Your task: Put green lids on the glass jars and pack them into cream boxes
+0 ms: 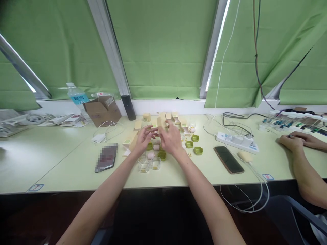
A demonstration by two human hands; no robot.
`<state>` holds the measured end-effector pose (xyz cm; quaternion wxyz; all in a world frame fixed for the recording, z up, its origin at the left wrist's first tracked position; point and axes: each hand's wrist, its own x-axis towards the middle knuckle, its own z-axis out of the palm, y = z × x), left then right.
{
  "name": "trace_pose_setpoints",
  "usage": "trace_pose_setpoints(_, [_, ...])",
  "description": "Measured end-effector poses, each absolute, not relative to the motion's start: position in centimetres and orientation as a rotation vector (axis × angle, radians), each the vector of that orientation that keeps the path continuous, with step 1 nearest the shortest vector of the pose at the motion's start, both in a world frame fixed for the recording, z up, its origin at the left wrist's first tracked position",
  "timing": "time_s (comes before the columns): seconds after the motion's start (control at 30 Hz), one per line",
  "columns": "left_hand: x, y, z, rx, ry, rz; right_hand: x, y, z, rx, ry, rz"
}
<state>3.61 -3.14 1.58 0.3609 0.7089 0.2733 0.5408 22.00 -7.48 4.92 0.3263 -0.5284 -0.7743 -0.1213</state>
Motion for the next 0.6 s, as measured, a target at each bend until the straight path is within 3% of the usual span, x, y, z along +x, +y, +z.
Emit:
trace_pose_setpoints(0.33, [3.5,-3.8,1.4,1.667,0.693,1.264,19.6,-8.3,2.4,-1.306,-2.21,-0.45])
trace_pose_setpoints(0.6, [3.6,-2.4,0.4,1.743,0.812,1.39,20.4,-8.4,1.6,-0.992,-2.127,-0.155])
